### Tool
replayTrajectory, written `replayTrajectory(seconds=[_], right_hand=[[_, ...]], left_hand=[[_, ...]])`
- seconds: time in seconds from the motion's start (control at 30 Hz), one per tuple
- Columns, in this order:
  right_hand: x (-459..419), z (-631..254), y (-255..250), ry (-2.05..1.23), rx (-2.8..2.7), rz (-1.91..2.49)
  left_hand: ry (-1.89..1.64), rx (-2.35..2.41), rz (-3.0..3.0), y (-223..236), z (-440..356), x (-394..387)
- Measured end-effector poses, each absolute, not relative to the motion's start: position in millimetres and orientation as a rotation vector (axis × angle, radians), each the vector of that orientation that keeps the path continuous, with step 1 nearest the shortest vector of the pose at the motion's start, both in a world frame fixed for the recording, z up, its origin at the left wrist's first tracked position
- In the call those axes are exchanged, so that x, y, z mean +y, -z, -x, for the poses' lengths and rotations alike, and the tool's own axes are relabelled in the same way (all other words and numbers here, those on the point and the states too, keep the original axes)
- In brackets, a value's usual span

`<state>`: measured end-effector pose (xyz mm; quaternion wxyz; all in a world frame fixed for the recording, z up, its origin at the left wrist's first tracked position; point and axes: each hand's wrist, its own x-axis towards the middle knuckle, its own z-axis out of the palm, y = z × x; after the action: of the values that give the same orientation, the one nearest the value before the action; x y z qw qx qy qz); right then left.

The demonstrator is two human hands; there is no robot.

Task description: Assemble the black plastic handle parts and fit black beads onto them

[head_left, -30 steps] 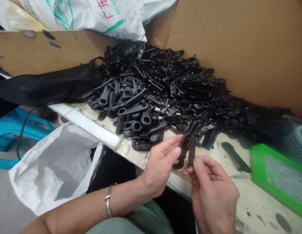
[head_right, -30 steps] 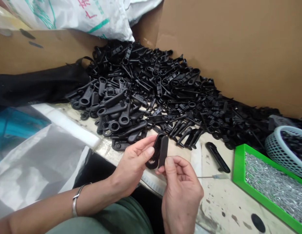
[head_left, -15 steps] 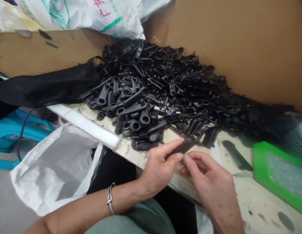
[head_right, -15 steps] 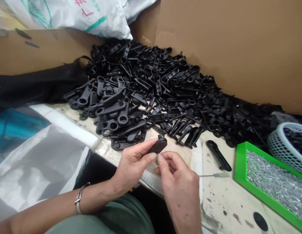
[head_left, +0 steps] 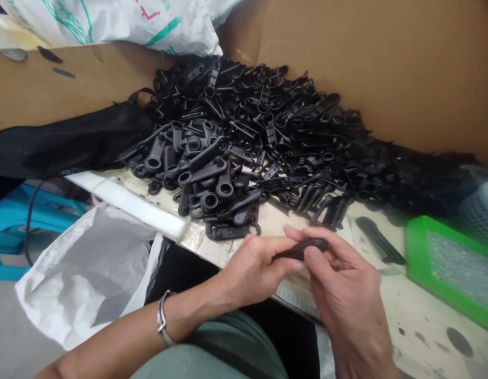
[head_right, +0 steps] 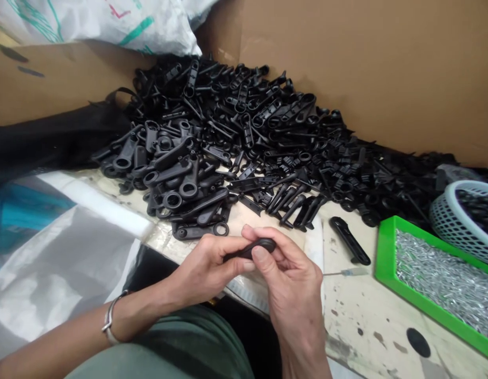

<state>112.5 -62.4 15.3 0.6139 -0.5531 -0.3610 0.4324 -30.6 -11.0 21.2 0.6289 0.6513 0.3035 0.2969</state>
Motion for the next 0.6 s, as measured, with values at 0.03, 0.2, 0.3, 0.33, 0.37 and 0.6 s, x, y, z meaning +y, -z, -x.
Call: replayTrajectory(seconds=[0.03, 0.2, 0.3, 0.33, 0.37, 0.6], right_hand=[[-62.7, -111.0, -14.7, -0.976, -0.820, 1.281], [-54.3, -108.1, -13.6, -0.962, -0.718, 1.279], [-51.7, -114.4, -16.4, -1.012, -0.667, 1.269], [-52.3, -117.1, -17.2, -1.040, -0.654, 1.266], [-53.6, -119.5, -17.5, -1.067, -0.654, 1.266], [-70.0, -112.2, -11.3, -0.704, -0.873, 1.461]], left_hand=[[-0.675, 0.722, -1.532, -22.2, 30.3, -10.1], [-0.712, 0.775, -1.617, -19.8, 23.7, -3.5], [-0.662, 0.661, -1.469, -18.4, 20.5, 1.1], [-0.633, 0.621, -1.366, -18.5, 19.5, 2.0], [-0.613, 0.588, -1.249, -18.7, 18.2, 2.4], [-0.776, 0.501, -0.794, -22.2, 5.4, -2.5]])
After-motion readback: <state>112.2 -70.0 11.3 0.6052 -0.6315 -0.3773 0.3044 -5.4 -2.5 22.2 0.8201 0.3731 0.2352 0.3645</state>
